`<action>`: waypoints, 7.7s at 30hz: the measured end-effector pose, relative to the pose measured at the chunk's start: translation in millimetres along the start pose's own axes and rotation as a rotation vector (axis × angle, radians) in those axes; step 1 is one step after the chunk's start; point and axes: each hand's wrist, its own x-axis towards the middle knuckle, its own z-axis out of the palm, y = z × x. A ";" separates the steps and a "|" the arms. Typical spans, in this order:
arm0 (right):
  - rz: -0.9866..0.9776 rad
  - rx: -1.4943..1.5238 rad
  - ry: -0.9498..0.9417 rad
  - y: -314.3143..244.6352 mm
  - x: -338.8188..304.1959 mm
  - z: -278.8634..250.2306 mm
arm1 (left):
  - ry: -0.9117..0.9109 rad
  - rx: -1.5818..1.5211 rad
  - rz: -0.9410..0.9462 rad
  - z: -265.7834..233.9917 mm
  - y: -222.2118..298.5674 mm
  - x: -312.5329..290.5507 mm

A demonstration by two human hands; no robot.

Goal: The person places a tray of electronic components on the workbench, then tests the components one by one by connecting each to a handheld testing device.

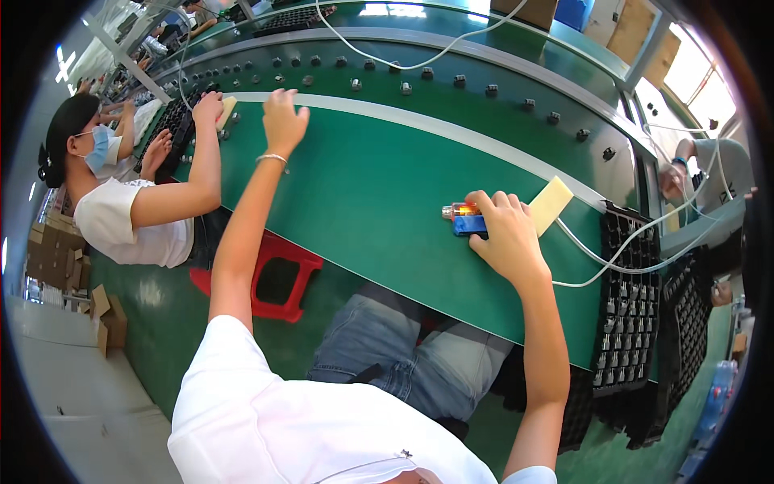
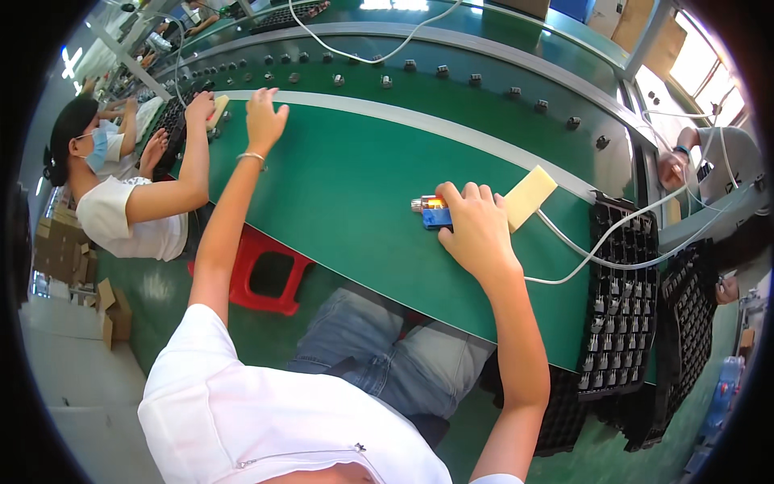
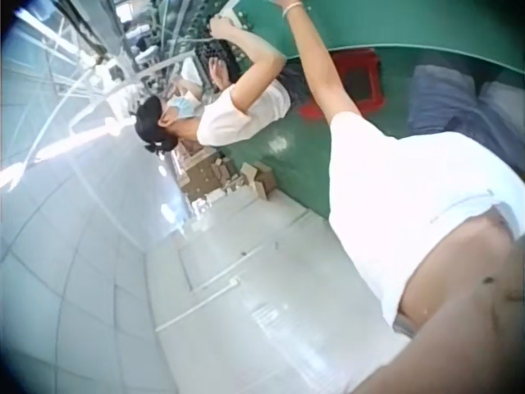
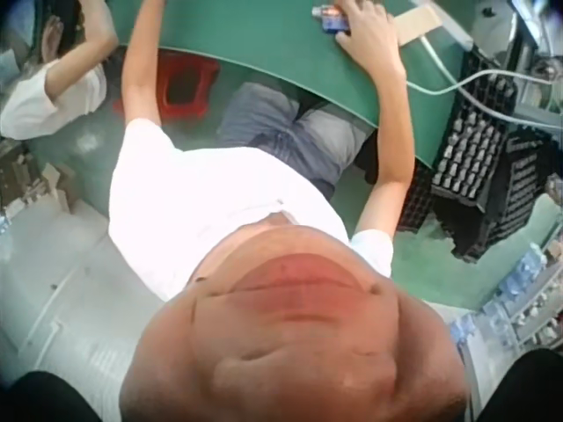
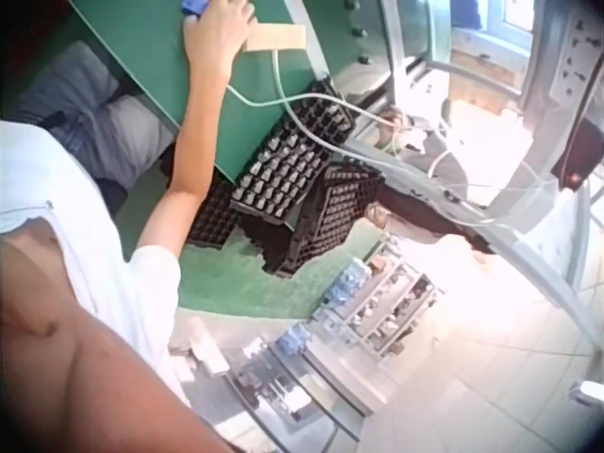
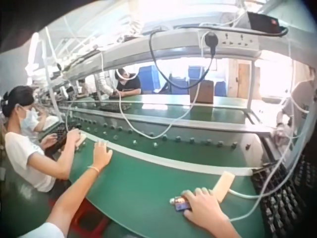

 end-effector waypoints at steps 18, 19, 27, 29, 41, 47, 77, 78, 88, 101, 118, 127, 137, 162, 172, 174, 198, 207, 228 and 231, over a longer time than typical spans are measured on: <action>-0.055 0.069 0.124 8.4 0.9 6.8 | -0.241 0.450 -0.847 33.4 -172.4 69.6; -0.049 0.032 0.099 21.2 -3.6 12.2 | -0.273 0.468 -0.827 63.7 -138.1 55.9; -0.024 -0.004 0.106 25.3 -5.8 21.0 | -0.276 0.364 -0.660 71.8 -116.2 55.5; -0.009 -0.012 0.096 25.5 -6.8 22.2 | -0.272 0.308 -0.613 80.7 -116.0 54.2; 0.067 -0.157 -0.019 24.3 -11.7 22.4 | -0.569 -1.167 -0.416 85.2 100.4 8.5; 0.100 0.683 0.081 26.5 -8.9 -14.8 | -0.931 -1.750 -0.285 -43.0 259.6 -28.8; 0.481 1.566 0.283 58.9 -1.9 -5.2 | -0.821 -1.696 -0.108 -62.5 312.2 -86.5; 0.483 1.569 0.271 59.3 -2.8 -6.7 | -0.821 -1.689 -0.079 -63.6 312.9 -86.1; 0.415 1.592 0.091 64.8 -9.6 -10.1 | -1.234 -1.812 -0.114 -53.2 307.1 -77.8; 0.446 0.454 0.718 107.2 -31.6 -32.9 | -1.190 -1.535 -0.099 -39.3 320.4 -105.3; 0.476 0.240 0.595 90.4 -29.6 -15.1 | -1.039 -1.283 0.237 -52.0 327.6 -119.4; 0.489 0.229 0.592 95.0 -33.9 -16.9 | -1.069 -1.242 0.280 -52.4 333.5 -121.5; 0.446 0.214 0.626 99.6 -18.1 -1.5 | -0.966 -1.253 0.208 -62.0 291.0 -103.3; 0.382 0.358 0.722 79.3 -14.7 -11.9 | 0.317 0.577 -0.232 -44.4 -237.5 -16.3; 0.411 0.243 0.736 90.1 -22.2 -8.8 | -0.047 0.269 -0.472 -7.2 -191.8 -30.6; 0.419 0.239 0.742 91.2 -28.1 -8.9 | 0.002 0.286 -0.480 -1.7 -187.4 -31.5; 0.387 0.328 0.707 105.7 -16.7 5.8 | -1.061 -1.857 -0.116 -60.0 285.0 -69.6; 0.427 0.377 0.605 112.2 -6.7 -1.0 | -1.242 -2.078 -0.573 -43.5 300.1 -68.9; 0.446 -0.160 0.533 189.1 125.7 -15.6 | -0.872 -1.917 -0.416 -50.1 288.6 -70.0; 0.289 0.323 0.544 177.7 111.9 -28.9 | -0.837 -1.820 -0.405 -47.6 293.0 -68.3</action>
